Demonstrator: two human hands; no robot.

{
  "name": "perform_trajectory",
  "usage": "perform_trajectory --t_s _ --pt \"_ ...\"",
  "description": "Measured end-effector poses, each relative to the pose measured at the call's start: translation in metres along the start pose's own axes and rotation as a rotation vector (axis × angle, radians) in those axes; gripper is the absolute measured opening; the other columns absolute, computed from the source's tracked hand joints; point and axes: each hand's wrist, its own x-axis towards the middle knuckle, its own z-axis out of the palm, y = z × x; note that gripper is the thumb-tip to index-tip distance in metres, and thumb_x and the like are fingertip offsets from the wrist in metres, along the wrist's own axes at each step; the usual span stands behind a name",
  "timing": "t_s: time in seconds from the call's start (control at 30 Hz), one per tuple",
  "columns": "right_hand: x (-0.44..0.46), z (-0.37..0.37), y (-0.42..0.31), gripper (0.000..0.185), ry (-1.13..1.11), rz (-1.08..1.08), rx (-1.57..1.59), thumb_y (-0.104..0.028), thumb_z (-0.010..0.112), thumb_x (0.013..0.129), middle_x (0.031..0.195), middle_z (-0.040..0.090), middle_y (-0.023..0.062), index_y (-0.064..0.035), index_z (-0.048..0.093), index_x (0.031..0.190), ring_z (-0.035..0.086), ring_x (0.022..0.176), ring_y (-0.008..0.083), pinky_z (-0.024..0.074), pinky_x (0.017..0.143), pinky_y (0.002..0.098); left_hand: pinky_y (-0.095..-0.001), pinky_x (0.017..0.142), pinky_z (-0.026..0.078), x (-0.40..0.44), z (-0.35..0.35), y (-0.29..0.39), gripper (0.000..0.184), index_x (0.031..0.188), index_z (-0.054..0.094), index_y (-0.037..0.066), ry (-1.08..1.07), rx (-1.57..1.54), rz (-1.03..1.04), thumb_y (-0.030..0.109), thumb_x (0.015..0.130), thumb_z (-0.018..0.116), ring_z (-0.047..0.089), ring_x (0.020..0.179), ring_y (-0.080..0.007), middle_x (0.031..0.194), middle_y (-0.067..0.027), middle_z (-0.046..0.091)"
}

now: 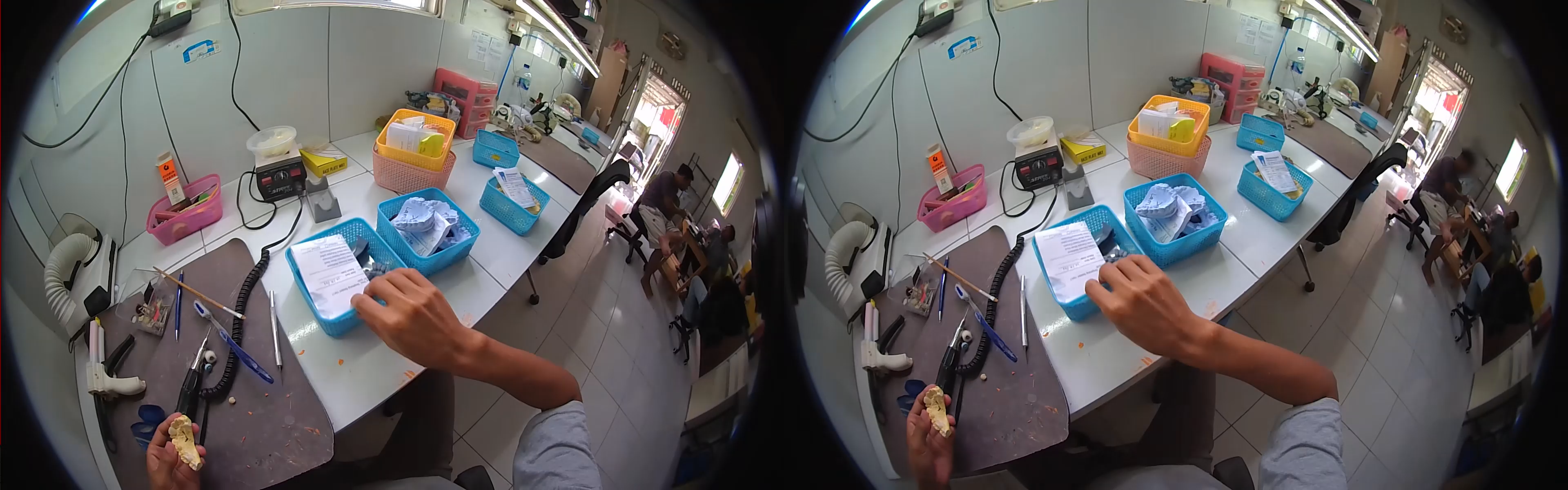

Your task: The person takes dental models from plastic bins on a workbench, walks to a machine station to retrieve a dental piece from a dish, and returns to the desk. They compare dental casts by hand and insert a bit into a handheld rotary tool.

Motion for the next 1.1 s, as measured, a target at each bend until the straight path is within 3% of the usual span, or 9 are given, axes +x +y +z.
perform_trajectory --t_s 0.07,0.17,0.27,0.37,0.57,0.7,0.8,0.9,1.1 --pt "0.011 0.009 0.007 0.009 0.027 -0.011 0.017 -0.001 0.057 0.078 0.085 0.060 0.0131 -0.0011 0.059 0.087 0.062 0.084 0.0283 0.0487 0.080 0.0378 -0.0253 0.067 0.058 0.000 0.005 0.002 0.052 0.133 0.042 -0.001 -0.008 0.036 -0.012 0.022 0.092 0.064 0.067 0.082 -0.0183 0.112 -0.0173 0.058" --pt "0.023 0.023 0.020 0.017 0.061 0.001 -0.010 -0.001 0.059 0.077 0.086 0.061 0.0125 0.0001 0.062 0.094 0.062 0.084 0.0275 0.0489 0.081 0.0376 -0.0264 0.069 0.058 0.002 0.007 -0.002 0.050 0.131 0.044 -0.002 -0.009 0.053 -0.019 0.021 0.092 0.064 0.067 0.083 -0.0196 0.113 -0.0175 0.059" --pt "0.024 0.017 0.012 0.043 0.139 0.058 0.010 -0.011 0.076 0.075 0.108 0.063 0.0120 -0.0019 0.064 0.115 0.059 0.104 0.0294 0.0465 0.091 0.0408 -0.0319 0.080 0.057 0.002 0.008 -0.003 0.046 0.132 0.047 -0.003 -0.083 0.046 -0.077 0.015 0.092 0.062 0.068 0.093 -0.0248 0.118 -0.0202 0.060" --pt "0.022 0.010 -0.005 0.037 0.205 0.026 0.160 -0.003 0.075 0.072 0.099 0.065 0.0097 -0.0037 0.067 0.109 0.062 0.092 0.0267 0.0480 0.084 0.0389 -0.0339 0.086 0.056 0.002 0.012 0.002 0.044 0.134 0.045 -0.001 -0.078 0.095 -0.162 0.012 0.094 0.059 0.065 0.104 -0.0263 0.122 -0.0194 0.059" --pt "0.022 0.009 -0.056 0.024 0.046 -0.060 0.463 0.001 0.073 0.075 0.085 0.066 0.0067 -0.0040 0.069 0.098 0.064 0.068 0.0214 0.0498 0.062 0.0324 -0.0373 0.093 0.055 0.006 0.020 0.001 0.053 0.137 0.041 0.001 -0.112 0.110 -0.174 0.008 0.090 0.064 0.065 0.105 -0.0250 0.121 -0.0160 0.058" --pt "0.031 0.013 -0.091 0.026 -0.052 -0.160 0.529 -0.011 0.077 0.076 0.085 0.064 0.0056 -0.0044 0.067 0.098 0.064 0.071 0.0189 0.0509 0.063 0.0319 -0.0394 0.100 0.052 0.008 0.019 0.003 0.057 0.141 0.036 0.000 -0.157 0.166 -0.213 0.001 0.090 0.062 0.061 0.114 -0.0256 0.124 -0.0144 0.050" --pt "0.043 0.021 -0.103 0.030 -0.095 -0.164 0.502 -0.015 0.076 0.079 0.099 0.061 0.0114 -0.0029 0.064 0.104 0.064 0.076 0.0211 0.0528 0.064 0.0328 -0.0292 0.100 0.050 0.008 0.021 -0.002 0.051 0.136 0.043 -0.002 -0.225 0.276 -0.157 -0.003 0.089 0.064 0.060 0.111 -0.0184 0.123 -0.0117 0.049" --pt "0.061 0.027 -0.108 0.031 -0.167 -0.091 0.543 -0.017 0.073 0.082 0.100 0.061 0.0133 -0.0012 0.061 0.105 0.064 0.077 0.0242 0.0532 0.067 0.0346 -0.0280 0.099 0.050 0.008 0.018 -0.006 0.050 0.135 0.044 -0.001 -0.217 0.254 -0.138 -0.003 0.089 0.064 0.060 0.110 -0.0185 0.124 -0.0119 0.048" --pt "0.078 0.030 -0.108 0.026 -0.322 -0.004 0.485 -0.006 0.067 0.084 0.098 0.063 0.0162 0.0012 0.061 0.108 0.065 0.085 0.0317 0.0529 0.076 0.0385 -0.0277 0.093 0.052 0.003 0.022 0.001 0.049 0.131 0.050 0.001 -0.219 0.524 -0.066 -0.002 0.085 0.068 0.061 0.103 -0.0158 0.119 -0.0110 0.054"
